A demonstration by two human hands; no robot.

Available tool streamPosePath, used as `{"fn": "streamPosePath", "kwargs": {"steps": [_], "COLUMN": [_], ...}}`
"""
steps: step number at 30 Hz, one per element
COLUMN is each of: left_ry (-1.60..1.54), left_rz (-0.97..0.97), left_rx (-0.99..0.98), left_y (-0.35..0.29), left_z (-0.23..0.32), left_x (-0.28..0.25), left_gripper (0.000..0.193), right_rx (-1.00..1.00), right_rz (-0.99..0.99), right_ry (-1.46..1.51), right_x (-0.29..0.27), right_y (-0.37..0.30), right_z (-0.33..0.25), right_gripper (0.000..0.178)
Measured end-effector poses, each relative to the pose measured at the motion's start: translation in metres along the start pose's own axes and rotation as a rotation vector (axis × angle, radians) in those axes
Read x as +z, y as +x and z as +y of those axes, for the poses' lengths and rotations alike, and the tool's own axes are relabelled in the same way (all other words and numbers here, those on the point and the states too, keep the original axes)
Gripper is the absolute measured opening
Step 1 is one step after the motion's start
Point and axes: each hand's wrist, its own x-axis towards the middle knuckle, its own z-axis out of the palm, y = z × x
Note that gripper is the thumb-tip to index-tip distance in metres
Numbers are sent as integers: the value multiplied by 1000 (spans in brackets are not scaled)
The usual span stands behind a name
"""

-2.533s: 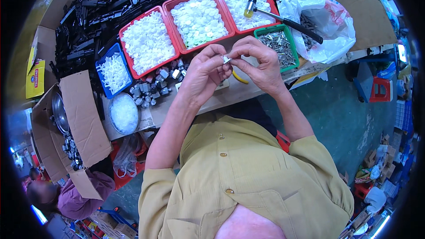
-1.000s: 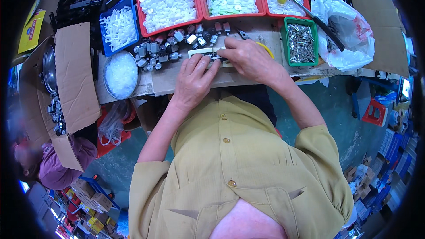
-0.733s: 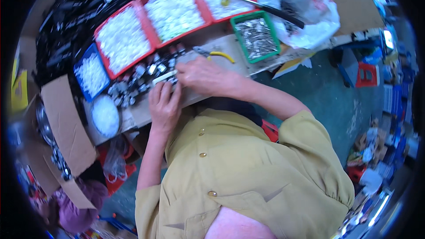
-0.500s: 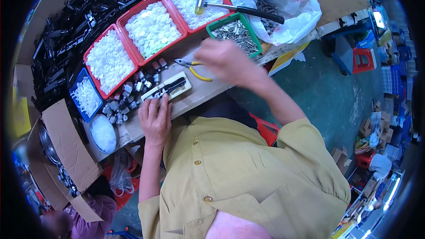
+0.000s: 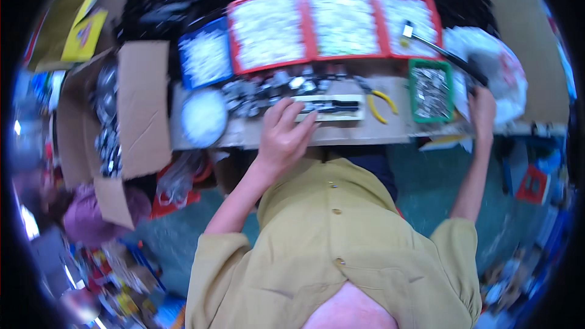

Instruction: The person assembles small metal locks at a workbench. They pick up lock bodies and pins, place them into a wooden jig, and use a hammer to secure the components. The person repeatedly handles the lock parts and tools, organizing them into trays on the table.

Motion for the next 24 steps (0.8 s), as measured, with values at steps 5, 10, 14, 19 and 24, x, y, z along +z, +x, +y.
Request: {"fn": "streamPosePath", "kwargs": {"steps": [5,10,14,19,24], "left_ry": [90,331,419,568,556], "left_rz": [149,224,109,9,-90], "left_rx": [-146,-287,-484,-517,-576], "left_y": [13,24,38,63,76], "left_z": [-48,-136,-181,-202,-206], "left_x": [-43,-78,-89,-74,-68], "left_gripper": [20,15,19,30,23], "right_rx": [-60,-77,-77,-28,53], "right_rz": [82,50,26,5,-54], "right_ry": [44,148,189,461,872], "right_x": [9,-1,-2,-1,8], "right_y": [12,17,14,9,7], "right_z": [6,2,9,16,27], "right_gripper": [19,18,19,16,16]}}
